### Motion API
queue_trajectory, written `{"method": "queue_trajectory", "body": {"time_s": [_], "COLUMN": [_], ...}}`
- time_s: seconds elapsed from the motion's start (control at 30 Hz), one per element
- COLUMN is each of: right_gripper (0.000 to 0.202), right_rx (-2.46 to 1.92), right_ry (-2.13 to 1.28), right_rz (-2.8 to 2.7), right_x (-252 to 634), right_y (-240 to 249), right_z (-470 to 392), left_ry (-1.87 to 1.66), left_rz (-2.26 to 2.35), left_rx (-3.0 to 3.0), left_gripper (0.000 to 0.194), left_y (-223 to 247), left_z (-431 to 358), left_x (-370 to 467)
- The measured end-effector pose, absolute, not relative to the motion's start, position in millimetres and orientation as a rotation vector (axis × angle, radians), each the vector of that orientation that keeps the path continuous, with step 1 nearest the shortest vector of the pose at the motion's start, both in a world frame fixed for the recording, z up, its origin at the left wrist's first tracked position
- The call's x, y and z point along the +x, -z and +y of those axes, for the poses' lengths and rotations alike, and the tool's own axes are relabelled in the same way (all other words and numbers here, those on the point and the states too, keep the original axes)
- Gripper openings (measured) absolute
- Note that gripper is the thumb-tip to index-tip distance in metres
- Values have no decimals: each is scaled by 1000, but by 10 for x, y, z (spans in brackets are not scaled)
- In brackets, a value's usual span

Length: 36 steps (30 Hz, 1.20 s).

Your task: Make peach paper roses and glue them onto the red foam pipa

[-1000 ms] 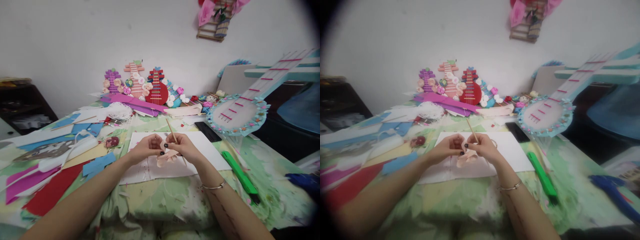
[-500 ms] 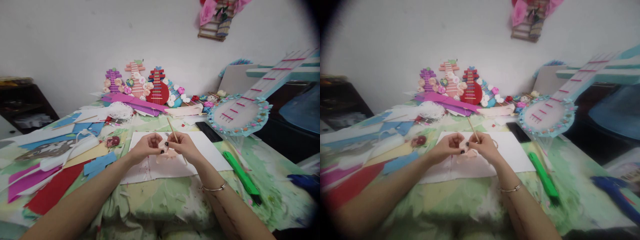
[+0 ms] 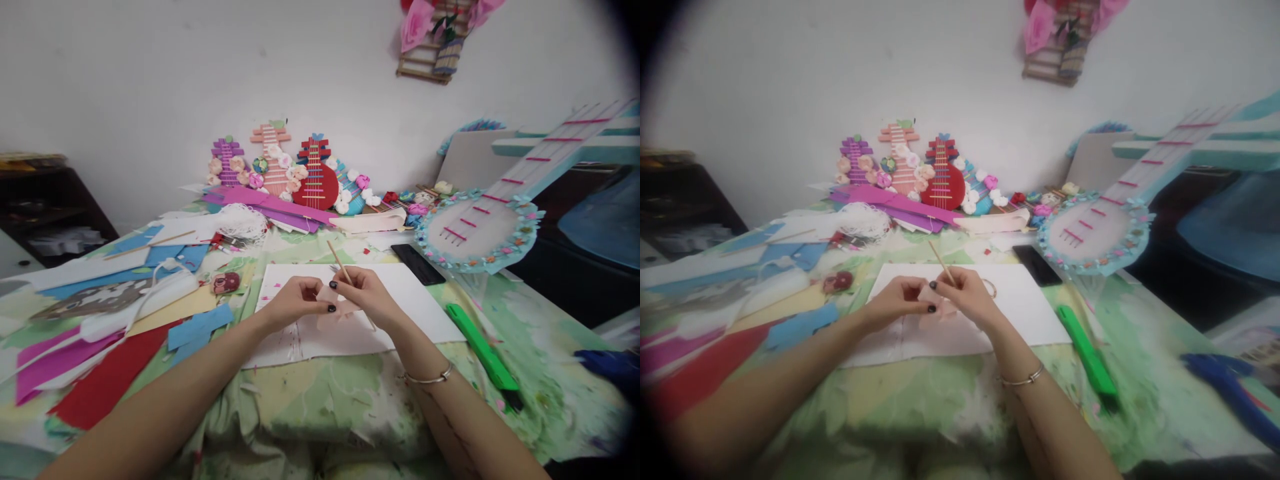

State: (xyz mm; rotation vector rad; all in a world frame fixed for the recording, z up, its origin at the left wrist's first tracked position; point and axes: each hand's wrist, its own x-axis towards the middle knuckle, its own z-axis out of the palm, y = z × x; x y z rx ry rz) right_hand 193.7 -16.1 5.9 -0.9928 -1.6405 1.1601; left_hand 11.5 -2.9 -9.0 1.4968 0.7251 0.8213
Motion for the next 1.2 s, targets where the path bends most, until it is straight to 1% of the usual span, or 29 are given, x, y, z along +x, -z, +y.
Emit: {"method": "queue_trajectory", "body": {"time_s": [0.17,0.3,0.47,0.67,0.8,1.0,1.2], "right_gripper": [25,24,16,18,23,20,19], "right_rx": [-995,-991,-1020,-1014,-993,-893,-938], "right_ry": [-1288,-1281,-1298,-1323,-1359,-1394,-1362], "right_rz": [-1708,-1693,-1668,-1636,-1553,-1524,-1480], "right_x": [1942,1943,1956,1955,1949,1959,1941], "right_y": [-75,-58,-13,-7,7,48,-14], "right_z": [-178,-158,-136,-136,-117,-94,-124], "left_ry": [-905,-968,-1039,-1042,-1009,-1005,-1002], "left_rz": [711,743,772,776,767,721,703], "left_rx": [1485,1493,1510,1479,1481,1494,1476], "left_gripper": [36,37,39,43,42,40,33], "left_y": [67,103,134,110,86,15,58], "left_z": [-29,2,21,6,8,-10,8], "left_x": [116,108,100,106,110,119,107]}}
